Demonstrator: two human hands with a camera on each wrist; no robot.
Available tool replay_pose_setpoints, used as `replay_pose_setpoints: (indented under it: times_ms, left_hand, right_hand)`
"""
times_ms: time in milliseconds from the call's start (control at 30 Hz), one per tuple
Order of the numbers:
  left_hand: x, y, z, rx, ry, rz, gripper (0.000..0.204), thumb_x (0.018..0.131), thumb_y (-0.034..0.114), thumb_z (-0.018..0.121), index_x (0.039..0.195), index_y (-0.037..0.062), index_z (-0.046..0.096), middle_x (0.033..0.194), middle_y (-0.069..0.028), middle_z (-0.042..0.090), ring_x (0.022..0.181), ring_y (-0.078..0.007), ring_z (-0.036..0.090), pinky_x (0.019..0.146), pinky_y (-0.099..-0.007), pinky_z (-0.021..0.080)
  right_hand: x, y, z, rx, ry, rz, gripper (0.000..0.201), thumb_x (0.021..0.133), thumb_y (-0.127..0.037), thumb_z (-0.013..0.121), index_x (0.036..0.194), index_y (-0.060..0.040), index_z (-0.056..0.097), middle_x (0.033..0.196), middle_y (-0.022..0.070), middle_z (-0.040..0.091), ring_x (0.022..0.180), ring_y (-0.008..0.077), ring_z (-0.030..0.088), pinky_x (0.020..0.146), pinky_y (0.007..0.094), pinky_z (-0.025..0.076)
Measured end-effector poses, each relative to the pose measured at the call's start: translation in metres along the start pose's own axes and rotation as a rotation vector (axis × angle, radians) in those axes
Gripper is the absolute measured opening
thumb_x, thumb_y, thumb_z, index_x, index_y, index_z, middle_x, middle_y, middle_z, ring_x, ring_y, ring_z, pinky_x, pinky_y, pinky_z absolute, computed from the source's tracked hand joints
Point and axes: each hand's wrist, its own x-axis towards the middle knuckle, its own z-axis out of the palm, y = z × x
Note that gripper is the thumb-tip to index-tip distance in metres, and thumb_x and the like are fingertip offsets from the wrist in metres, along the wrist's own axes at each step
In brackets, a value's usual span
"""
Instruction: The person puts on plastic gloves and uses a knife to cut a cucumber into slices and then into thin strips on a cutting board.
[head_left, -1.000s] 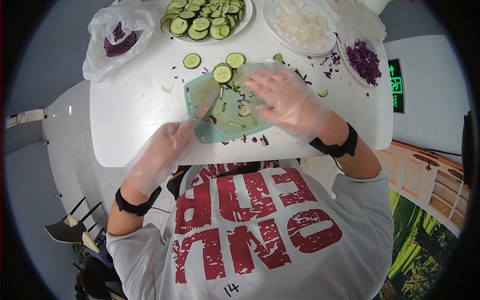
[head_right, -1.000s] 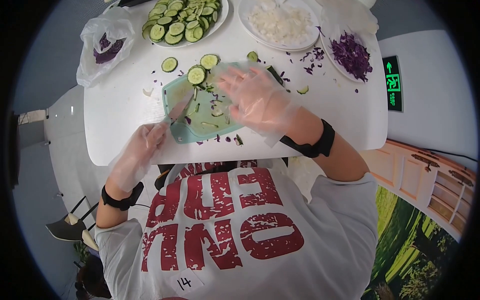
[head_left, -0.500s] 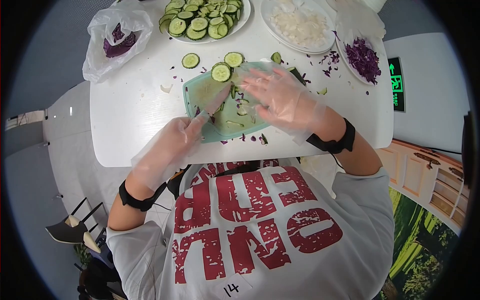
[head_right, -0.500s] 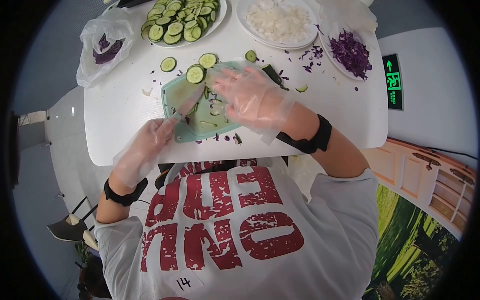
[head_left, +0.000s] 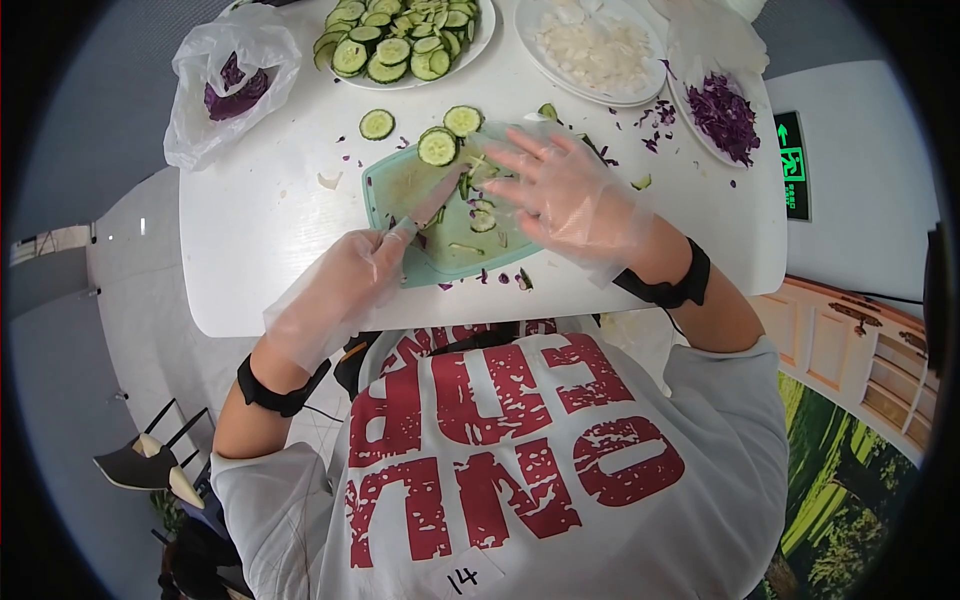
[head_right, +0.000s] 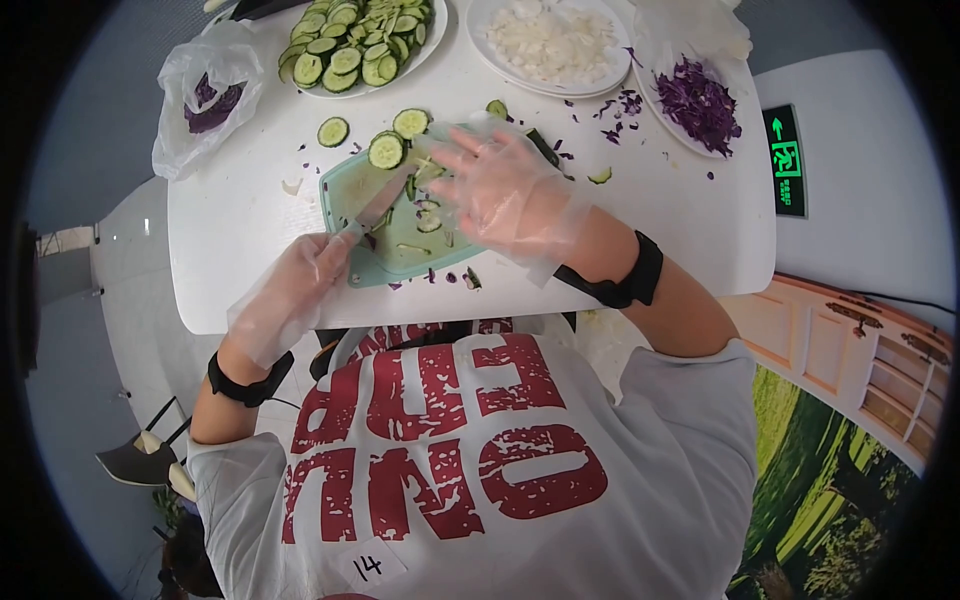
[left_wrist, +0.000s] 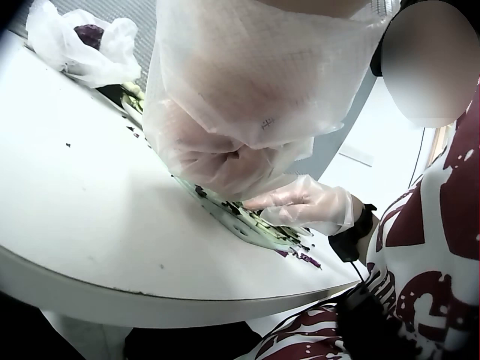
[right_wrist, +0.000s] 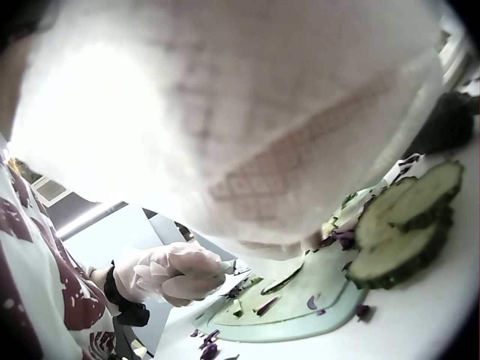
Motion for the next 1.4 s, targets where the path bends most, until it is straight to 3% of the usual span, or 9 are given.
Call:
replay_pose_setpoints:
  times_ms: [200, 500, 567, 800, 900, 967, 1067, 1233, 1400]
  left_hand:
    - [0.0, 0.005, 0.002, 0.0, -0.025, -0.024, 0.043, 0.104, 0.04, 0.054, 0.076, 0.0077, 0.052, 0.062, 0.0076, 0.04, 0.053, -0.0049, 0.031, 0.047, -0.0257, 0.026]
    - [-0.001, 0.011, 0.002, -0.052, -0.071, 0.016, 0.043, 0.104, 0.04, 0.054, 0.074, 0.0087, 0.051, 0.062, 0.0081, 0.04, 0.054, -0.0041, 0.031, 0.048, -0.0253, 0.027]
    - [0.0, 0.012, 0.002, -0.037, -0.076, 0.011, 0.044, 0.104, 0.04, 0.054, 0.073, 0.0088, 0.051, 0.063, 0.0078, 0.041, 0.054, -0.0041, 0.032, 0.048, -0.0255, 0.027]
    - [-0.006, 0.01, -0.009, 0.007, 0.028, 0.019, 0.045, 0.103, 0.041, 0.056, 0.073, 0.008, 0.053, 0.065, 0.0079, 0.043, 0.058, -0.0035, 0.034, 0.05, -0.0251, 0.028]
    - [-0.009, 0.006, -0.011, -0.081, 0.041, 0.035, 0.045, 0.102, 0.042, 0.056, 0.078, 0.0033, 0.058, 0.063, 0.0064, 0.045, 0.055, -0.0047, 0.037, 0.049, -0.026, 0.03]
    - [-0.008, -0.001, -0.012, -0.111, 0.052, 0.049, 0.048, 0.102, 0.042, 0.057, 0.082, -0.0007, 0.062, 0.061, 0.0045, 0.048, 0.052, -0.0064, 0.039, 0.047, -0.0275, 0.032]
    - [-0.009, -0.007, -0.015, -0.047, 0.093, 0.09, 0.046, 0.102, 0.041, 0.057, 0.081, 0.0003, 0.062, 0.061, 0.0047, 0.047, 0.052, -0.0059, 0.038, 0.047, -0.0268, 0.032]
    - [-0.029, 0.002, -0.013, -0.189, 0.049, 0.024, 0.043, 0.103, 0.042, 0.055, 0.082, 0.0041, 0.055, 0.07, 0.0085, 0.04, 0.063, -0.0023, 0.032, 0.054, -0.0217, 0.026]
    - [-0.046, 0.006, -0.012, -0.189, 0.05, 0.163, 0.048, 0.101, 0.05, 0.054, 0.084, 0.0053, 0.052, 0.074, 0.0072, 0.036, 0.067, -0.0032, 0.029, 0.058, -0.0231, 0.024]
  right_hand:
    - [0.004, -0.002, -0.003, 0.012, -0.01, 0.019, 0.046, 0.09, -0.021, 0.054, 0.135, -0.0109, 0.059, 0.158, 0.0108, 0.039, 0.146, 0.0335, 0.034, 0.117, 0.0553, 0.026]
    - [-0.001, -0.005, 0.002, -0.029, -0.131, 0.018, 0.055, 0.089, -0.022, 0.052, 0.142, -0.0092, 0.051, 0.157, 0.0101, 0.039, 0.147, 0.0281, 0.034, 0.117, 0.0465, 0.028]
    - [-0.003, -0.006, 0.004, -0.08, 0.052, -0.02, 0.049, 0.087, -0.023, 0.057, 0.134, -0.0113, 0.059, 0.149, 0.0074, 0.05, 0.138, 0.0222, 0.045, 0.115, 0.0469, 0.032]
    - [0.012, 0.008, -0.017, 0.11, -0.017, 0.133, 0.037, 0.087, -0.019, 0.062, 0.123, -0.0106, 0.065, 0.126, 0.0068, 0.064, 0.118, 0.028, 0.056, 0.106, 0.0425, 0.039]
    - [0.02, 0.013, -0.017, 0.114, 0.253, 0.038, 0.031, 0.083, -0.016, 0.068, 0.114, -0.011, 0.069, 0.113, 0.0059, 0.066, 0.108, 0.0277, 0.059, 0.098, 0.0411, 0.044]
    - [0.04, 0.006, -0.022, 0.022, -0.085, 0.097, 0.024, 0.081, -0.013, 0.066, 0.104, -0.0104, 0.071, 0.102, 0.0064, 0.067, 0.104, 0.0271, 0.062, 0.093, 0.0413, 0.046]
    - [0.054, -0.004, -0.02, -0.112, -0.186, 0.054, 0.019, 0.078, -0.009, 0.064, 0.096, -0.0099, 0.071, 0.095, 0.0059, 0.067, 0.098, 0.0273, 0.064, 0.087, 0.041, 0.049]
    - [0.059, -0.005, -0.003, -0.115, -0.071, 0.007, 0.014, 0.076, -0.006, 0.063, 0.088, -0.0083, 0.071, 0.088, 0.0071, 0.067, 0.09, 0.0281, 0.067, 0.076, 0.041, 0.052]
    - [0.072, -0.011, -0.007, -0.169, -0.121, -0.009, 0.008, 0.075, -0.007, 0.065, 0.079, -0.0058, 0.071, 0.078, 0.0113, 0.069, 0.076, 0.0302, 0.069, 0.068, 0.0423, 0.054]
